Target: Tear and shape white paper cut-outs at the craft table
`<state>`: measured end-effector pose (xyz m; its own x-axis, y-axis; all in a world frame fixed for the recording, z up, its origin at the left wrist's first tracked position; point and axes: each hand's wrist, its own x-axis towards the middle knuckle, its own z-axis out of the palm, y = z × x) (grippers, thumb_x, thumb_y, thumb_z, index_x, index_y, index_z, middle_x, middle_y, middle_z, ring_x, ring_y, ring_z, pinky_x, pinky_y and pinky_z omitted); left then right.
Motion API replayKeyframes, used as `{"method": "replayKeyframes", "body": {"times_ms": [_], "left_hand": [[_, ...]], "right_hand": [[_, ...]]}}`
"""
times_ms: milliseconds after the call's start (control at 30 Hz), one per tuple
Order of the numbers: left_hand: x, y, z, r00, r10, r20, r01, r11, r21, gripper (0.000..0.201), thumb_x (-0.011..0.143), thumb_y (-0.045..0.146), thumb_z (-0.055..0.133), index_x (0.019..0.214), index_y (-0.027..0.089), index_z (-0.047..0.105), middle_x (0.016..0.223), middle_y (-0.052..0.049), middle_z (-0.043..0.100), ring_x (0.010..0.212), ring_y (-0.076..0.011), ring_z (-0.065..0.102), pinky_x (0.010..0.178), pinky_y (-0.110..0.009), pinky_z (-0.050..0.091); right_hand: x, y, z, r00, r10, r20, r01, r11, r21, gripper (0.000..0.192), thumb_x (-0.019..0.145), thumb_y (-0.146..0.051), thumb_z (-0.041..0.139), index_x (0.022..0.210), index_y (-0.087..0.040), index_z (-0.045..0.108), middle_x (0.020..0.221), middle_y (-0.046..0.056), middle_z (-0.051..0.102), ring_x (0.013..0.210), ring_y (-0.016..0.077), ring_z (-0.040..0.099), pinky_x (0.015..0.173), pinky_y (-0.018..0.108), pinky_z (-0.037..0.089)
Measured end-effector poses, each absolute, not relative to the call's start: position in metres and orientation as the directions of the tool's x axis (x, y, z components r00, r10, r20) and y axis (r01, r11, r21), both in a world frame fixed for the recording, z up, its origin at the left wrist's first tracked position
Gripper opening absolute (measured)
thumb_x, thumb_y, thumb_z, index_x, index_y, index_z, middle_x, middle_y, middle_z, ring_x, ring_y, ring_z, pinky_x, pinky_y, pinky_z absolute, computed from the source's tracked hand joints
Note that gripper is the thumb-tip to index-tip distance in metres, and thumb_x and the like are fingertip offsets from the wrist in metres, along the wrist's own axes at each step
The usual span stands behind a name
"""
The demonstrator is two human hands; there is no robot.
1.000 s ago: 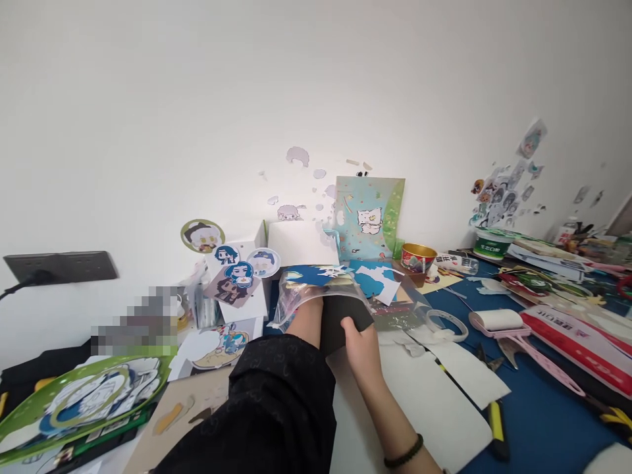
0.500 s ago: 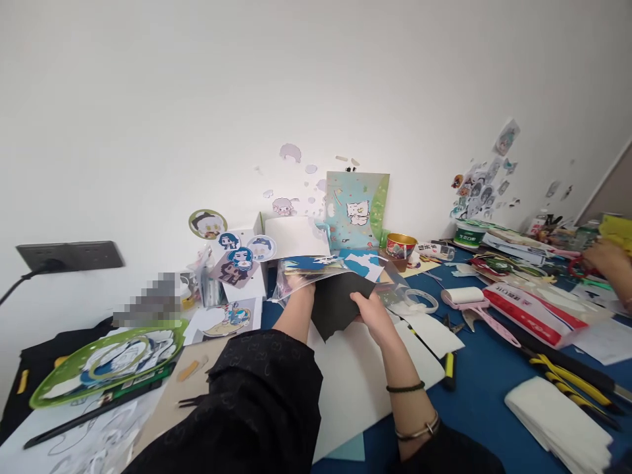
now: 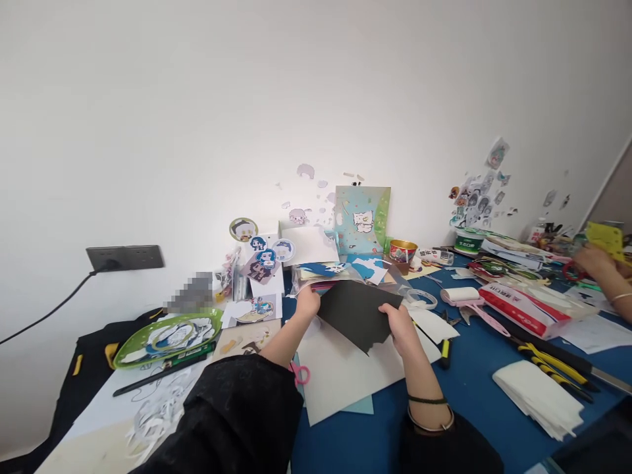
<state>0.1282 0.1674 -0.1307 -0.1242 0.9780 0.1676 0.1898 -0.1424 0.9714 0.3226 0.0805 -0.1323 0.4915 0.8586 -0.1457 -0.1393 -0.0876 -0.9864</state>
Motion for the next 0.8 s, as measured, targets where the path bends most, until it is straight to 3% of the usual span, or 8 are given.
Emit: {"method": "replayKeyframes", "body": {"times_ms": [200,367,700,800], "left_hand": [[0.119,0.166,-0.114,-0.022,0.969,0.245,0.416,-0.214,0.884,0.033,0.086,0.023,0.059,0.119,0.02,0.057,0.129,-0.01,0.056,0.118,-0.0257,0.052,0.1,-0.048,0.04],[0.114,0.174,-0.116,0.073,0.96,0.271,0.48,-0.272,0.834,0.054,0.074,0.002,0.051,0.125,0.02,0.056,0.132,-0.01,0.058,0.128,-0.0288,0.046,0.107,-0.039,0.033],[0.104,0.182,-0.118,0.128,0.961,0.245,0.556,-0.275,0.784,0.061,0.075,0.012,0.046,0.135,0.011,0.043,0.129,-0.017,0.058,0.121,-0.0339,0.051,0.103,-0.045,0.035],[0.098,0.185,-0.114,0.171,0.957,0.234,0.575,-0.289,0.765,0.057,0.078,0.015,0.042,0.135,0.01,0.043,0.128,-0.016,0.059,0.119,-0.031,0.053,0.102,-0.041,0.036]], "right_hand": [[0.317,0.071,-0.136,0.401,0.889,-0.221,-0.231,-0.136,-0.963,0.018,0.059,-0.02,0.06,0.076,-0.02,0.058,0.063,0.002,0.066,0.063,0.0217,0.064,0.054,0.028,0.048],[0.314,0.078,-0.139,0.379,0.895,-0.238,-0.267,-0.14,-0.954,0.016,0.06,-0.019,0.06,0.076,-0.021,0.057,0.061,0.0,0.065,0.063,0.0207,0.064,0.052,0.027,0.048],[0.308,0.094,-0.136,0.389,0.861,-0.327,-0.361,-0.184,-0.914,0.011,0.062,-0.013,0.058,0.072,-0.018,0.055,0.056,0.0,0.063,0.051,0.016,0.059,0.046,0.025,0.047],[0.308,0.096,-0.135,0.385,0.852,-0.355,-0.383,-0.203,-0.901,0.01,0.063,-0.01,0.057,0.07,-0.017,0.056,0.054,0.001,0.062,0.047,0.0149,0.058,0.044,0.024,0.047]]}}
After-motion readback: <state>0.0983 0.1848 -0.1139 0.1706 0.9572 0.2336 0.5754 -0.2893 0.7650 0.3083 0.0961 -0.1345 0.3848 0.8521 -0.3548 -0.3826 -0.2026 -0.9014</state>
